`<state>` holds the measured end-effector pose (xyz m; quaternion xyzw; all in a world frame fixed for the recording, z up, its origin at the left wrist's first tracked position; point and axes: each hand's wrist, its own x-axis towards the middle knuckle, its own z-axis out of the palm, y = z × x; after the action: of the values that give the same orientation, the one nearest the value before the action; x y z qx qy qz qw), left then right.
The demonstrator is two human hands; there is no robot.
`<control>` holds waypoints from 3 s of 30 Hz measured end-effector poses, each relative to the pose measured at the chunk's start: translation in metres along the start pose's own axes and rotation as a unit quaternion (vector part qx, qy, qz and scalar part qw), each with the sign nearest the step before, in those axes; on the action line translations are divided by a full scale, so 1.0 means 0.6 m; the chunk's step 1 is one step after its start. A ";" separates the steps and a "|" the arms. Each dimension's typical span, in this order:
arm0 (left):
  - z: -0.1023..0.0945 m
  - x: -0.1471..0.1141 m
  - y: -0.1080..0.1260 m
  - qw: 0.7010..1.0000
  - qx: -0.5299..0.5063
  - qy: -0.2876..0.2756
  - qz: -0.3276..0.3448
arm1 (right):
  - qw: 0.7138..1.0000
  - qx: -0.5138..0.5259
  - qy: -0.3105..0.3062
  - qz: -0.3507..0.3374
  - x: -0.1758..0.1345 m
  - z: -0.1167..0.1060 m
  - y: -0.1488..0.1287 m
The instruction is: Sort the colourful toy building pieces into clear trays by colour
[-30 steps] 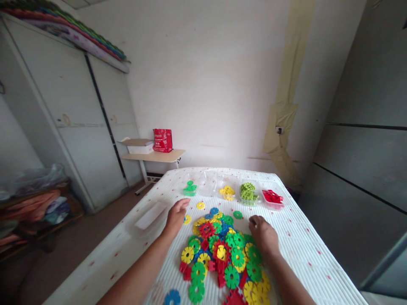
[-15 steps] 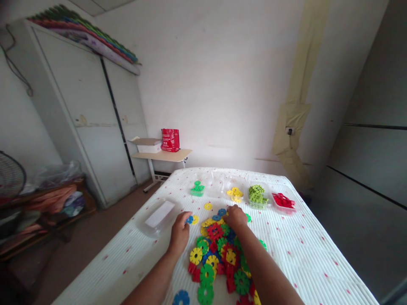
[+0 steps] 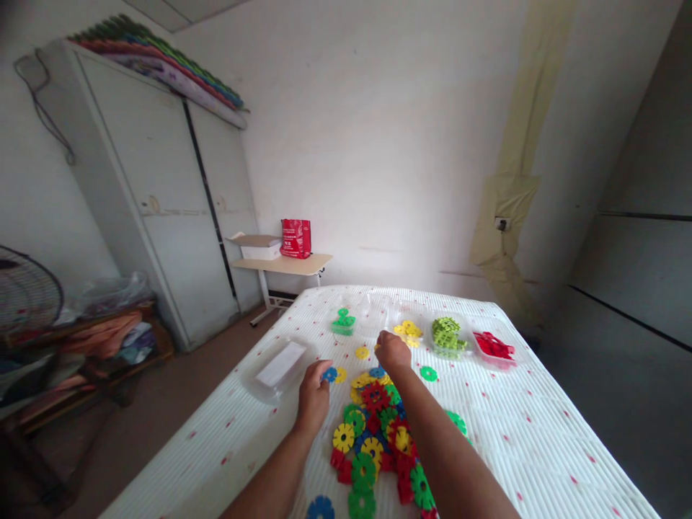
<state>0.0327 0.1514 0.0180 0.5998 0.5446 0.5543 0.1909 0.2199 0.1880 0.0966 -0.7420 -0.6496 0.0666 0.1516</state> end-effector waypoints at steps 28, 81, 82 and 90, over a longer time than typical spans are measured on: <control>0.003 -0.001 -0.002 1.000 0.017 -0.006 0.009 | 0.998 -0.058 0.001 -0.006 0.076 -0.078 0.026; -0.007 -0.006 0.020 0.994 0.068 -0.063 0.059 | 0.995 -0.043 -0.039 -0.080 -0.012 0.040 0.056; -0.007 -0.006 0.021 0.994 0.066 -0.064 0.058 | 0.995 -0.045 -0.043 -0.080 -0.011 0.043 0.056; -0.005 -0.007 0.023 0.996 0.048 -0.064 0.050 | 0.995 -0.021 -0.048 -0.088 -0.015 0.036 0.060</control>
<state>0.0370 0.1420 0.0288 0.6690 0.5264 0.4968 0.1690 0.2459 0.1785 0.0640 -0.6808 -0.7203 0.0750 0.1095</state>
